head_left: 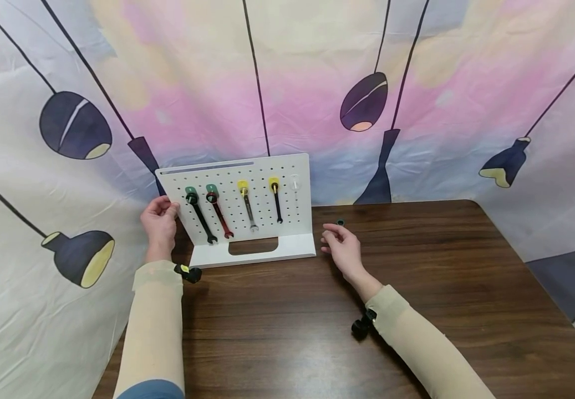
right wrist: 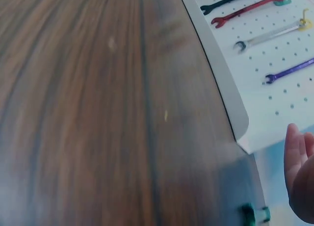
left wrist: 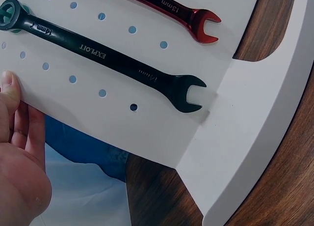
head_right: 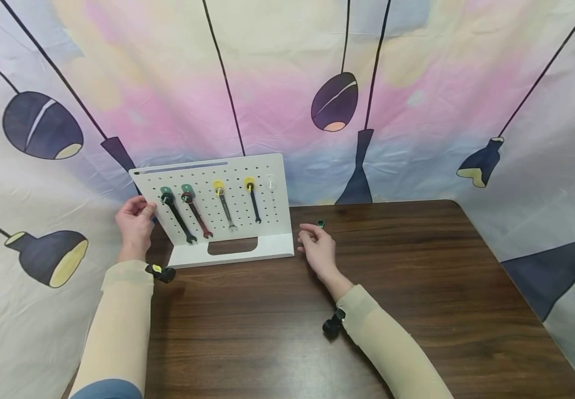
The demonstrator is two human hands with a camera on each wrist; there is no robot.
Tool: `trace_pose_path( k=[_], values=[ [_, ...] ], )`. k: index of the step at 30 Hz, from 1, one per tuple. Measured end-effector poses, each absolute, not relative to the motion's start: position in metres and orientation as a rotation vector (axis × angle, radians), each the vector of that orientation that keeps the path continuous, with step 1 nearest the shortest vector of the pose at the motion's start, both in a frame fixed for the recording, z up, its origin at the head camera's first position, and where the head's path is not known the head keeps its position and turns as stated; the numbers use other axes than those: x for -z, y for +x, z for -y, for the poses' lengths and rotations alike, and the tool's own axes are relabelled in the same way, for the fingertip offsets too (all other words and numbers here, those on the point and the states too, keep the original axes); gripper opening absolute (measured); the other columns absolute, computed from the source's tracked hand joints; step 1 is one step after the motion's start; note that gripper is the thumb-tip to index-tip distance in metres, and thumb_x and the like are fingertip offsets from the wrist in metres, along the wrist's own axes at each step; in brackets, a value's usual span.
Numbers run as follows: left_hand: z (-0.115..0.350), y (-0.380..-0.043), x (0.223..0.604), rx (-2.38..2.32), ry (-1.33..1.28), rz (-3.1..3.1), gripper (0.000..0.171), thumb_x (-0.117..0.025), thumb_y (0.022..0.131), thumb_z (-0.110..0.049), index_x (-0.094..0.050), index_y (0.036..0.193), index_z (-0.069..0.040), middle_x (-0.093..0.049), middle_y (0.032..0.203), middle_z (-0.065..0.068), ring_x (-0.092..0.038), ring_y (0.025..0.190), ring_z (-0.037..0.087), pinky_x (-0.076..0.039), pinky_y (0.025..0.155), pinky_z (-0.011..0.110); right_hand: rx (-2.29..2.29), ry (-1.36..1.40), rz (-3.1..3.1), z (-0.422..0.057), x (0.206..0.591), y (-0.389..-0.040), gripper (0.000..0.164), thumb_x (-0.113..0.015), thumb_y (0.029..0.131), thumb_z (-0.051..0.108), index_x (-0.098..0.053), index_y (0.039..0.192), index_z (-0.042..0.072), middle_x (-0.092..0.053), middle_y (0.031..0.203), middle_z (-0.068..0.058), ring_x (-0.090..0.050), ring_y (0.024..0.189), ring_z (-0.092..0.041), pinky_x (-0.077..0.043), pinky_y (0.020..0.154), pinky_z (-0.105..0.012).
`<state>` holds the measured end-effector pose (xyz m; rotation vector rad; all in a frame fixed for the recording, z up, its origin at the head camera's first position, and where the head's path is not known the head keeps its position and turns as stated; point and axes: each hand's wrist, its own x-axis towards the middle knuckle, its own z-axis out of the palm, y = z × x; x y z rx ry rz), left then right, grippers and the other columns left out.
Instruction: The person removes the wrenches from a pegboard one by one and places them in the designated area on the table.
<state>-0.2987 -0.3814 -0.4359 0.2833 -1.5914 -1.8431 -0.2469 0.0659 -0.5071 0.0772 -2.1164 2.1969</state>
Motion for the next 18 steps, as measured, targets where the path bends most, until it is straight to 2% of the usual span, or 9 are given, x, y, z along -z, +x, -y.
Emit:
trace_pose_path(
  k=[4, 10, 18],
  values=[
    [0.381, -0.299, 0.436, 1.863, 0.283, 1.578, 0.026, -0.074, 0.092, 0.015, -0.074, 0.091, -0.011, -0.062, 0.078, -0.002, -0.058, 0.072, 0.009, -0.054, 0.068, 0.016, -2.185, 0.121, 2.112, -0.051, 0.503, -0.248, 0.031, -0.060, 0.108, 0.009, -0.067, 0.136, -0.004, -0.066, 0.121, -0.034, -0.067, 0.111, -0.046, -0.063, 0.088, -0.044],
    [0.381, -0.299, 0.435, 1.850, 0.288, 1.594, 0.028, -0.074, 0.092, 0.015, -0.073, 0.089, -0.013, -0.062, 0.079, -0.002, -0.057, 0.073, 0.009, -0.054, 0.067, 0.015, -2.148, 0.174, 2.144, -0.032, 0.499, -0.251, 0.032, -0.062, 0.109, 0.014, -0.067, 0.137, -0.003, -0.067, 0.123, -0.031, -0.068, 0.113, -0.043, -0.063, 0.087, -0.035],
    [0.382, -0.298, 0.434, 1.842, 0.301, 1.614, 0.023, -0.075, 0.093, 0.013, -0.073, 0.094, -0.009, -0.062, 0.079, -0.003, -0.057, 0.074, 0.009, -0.054, 0.068, 0.015, -2.064, 0.221, 2.167, -0.014, 0.496, -0.257, 0.030, -0.064, 0.108, 0.016, -0.070, 0.133, 0.002, -0.072, 0.125, -0.022, -0.071, 0.110, -0.044, -0.062, 0.090, -0.040]
  ],
)
